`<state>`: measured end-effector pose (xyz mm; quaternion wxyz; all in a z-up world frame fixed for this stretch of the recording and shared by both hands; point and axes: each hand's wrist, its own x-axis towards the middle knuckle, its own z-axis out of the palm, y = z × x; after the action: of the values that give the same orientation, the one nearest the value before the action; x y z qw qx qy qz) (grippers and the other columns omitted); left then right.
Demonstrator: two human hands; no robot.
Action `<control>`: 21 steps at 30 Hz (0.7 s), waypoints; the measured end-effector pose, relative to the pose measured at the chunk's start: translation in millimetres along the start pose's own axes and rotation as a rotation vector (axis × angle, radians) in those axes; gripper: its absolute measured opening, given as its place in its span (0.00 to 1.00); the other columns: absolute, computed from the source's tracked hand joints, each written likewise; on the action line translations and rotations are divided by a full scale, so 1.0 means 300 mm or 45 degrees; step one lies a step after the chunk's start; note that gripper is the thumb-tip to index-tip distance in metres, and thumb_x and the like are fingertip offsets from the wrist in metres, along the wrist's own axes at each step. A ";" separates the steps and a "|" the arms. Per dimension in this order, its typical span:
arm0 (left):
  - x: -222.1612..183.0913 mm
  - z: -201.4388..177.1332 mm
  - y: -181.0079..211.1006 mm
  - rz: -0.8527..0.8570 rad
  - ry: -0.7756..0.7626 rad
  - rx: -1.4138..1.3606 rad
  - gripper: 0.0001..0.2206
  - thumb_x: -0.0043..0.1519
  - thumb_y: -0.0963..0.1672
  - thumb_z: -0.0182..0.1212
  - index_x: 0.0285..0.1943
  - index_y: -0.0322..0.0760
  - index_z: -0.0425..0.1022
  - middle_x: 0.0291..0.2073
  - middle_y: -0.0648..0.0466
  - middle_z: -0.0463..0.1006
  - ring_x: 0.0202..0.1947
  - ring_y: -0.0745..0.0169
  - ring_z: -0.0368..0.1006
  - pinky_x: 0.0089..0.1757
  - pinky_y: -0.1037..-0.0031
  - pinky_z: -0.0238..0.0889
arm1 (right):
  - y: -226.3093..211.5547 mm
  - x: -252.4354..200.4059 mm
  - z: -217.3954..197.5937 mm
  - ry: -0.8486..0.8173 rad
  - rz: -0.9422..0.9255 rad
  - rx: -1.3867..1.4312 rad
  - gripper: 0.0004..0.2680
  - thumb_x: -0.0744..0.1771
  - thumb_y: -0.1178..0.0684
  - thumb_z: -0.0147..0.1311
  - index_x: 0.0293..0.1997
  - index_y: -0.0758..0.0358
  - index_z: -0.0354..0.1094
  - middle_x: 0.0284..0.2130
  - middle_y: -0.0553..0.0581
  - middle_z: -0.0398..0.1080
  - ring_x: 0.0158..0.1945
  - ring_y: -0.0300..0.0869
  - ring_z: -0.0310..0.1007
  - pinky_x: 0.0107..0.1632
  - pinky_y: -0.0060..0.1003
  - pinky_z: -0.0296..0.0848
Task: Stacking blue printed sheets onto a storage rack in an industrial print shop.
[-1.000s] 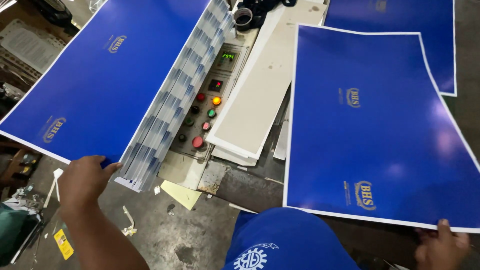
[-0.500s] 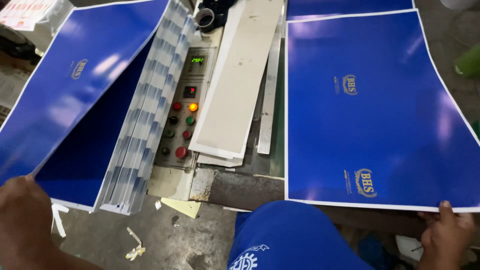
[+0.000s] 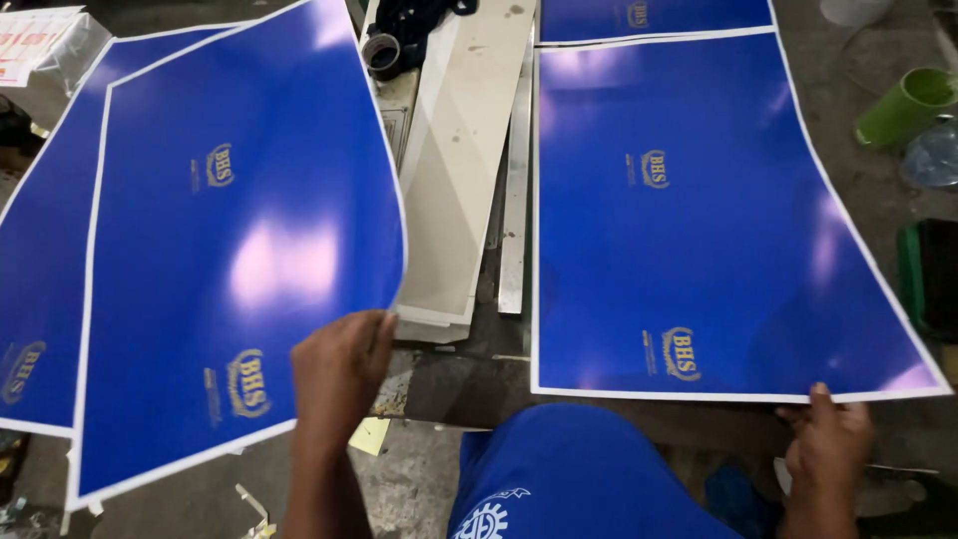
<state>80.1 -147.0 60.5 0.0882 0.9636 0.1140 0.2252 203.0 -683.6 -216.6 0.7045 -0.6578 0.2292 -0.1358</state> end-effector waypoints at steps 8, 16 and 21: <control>0.041 0.059 0.116 -0.143 -0.048 -0.400 0.09 0.63 0.47 0.64 0.41 0.37 0.83 0.28 0.46 0.82 0.24 0.48 0.78 0.31 0.62 0.69 | -0.005 0.110 0.170 -0.112 0.081 0.013 0.09 0.73 0.57 0.52 0.60 0.64 0.65 0.45 0.58 0.71 0.41 0.43 0.74 0.36 0.37 0.76; 0.041 0.084 0.135 -0.184 -0.140 -0.689 0.10 0.61 0.45 0.67 0.45 0.33 0.83 0.33 0.39 0.83 0.30 0.45 0.82 0.32 0.62 0.71 | 0.134 0.308 0.242 -0.286 0.141 0.178 0.11 0.75 0.53 0.54 0.61 0.70 0.63 0.43 0.56 0.70 0.39 0.41 0.74 0.35 0.38 0.76; 0.034 0.166 0.187 -0.078 -0.281 -0.858 0.11 0.61 0.45 0.66 0.47 0.32 0.82 0.37 0.42 0.85 0.29 0.49 0.84 0.33 0.65 0.74 | 0.131 0.193 0.286 -0.403 0.252 0.034 0.17 0.71 0.55 0.50 0.70 0.62 0.59 0.51 0.63 0.75 0.45 0.46 0.77 0.37 0.36 0.75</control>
<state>121.7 -203.9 33.3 0.4198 0.8950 0.0520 0.1419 291.4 -634.1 -261.1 0.7502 -0.6359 0.1775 0.0364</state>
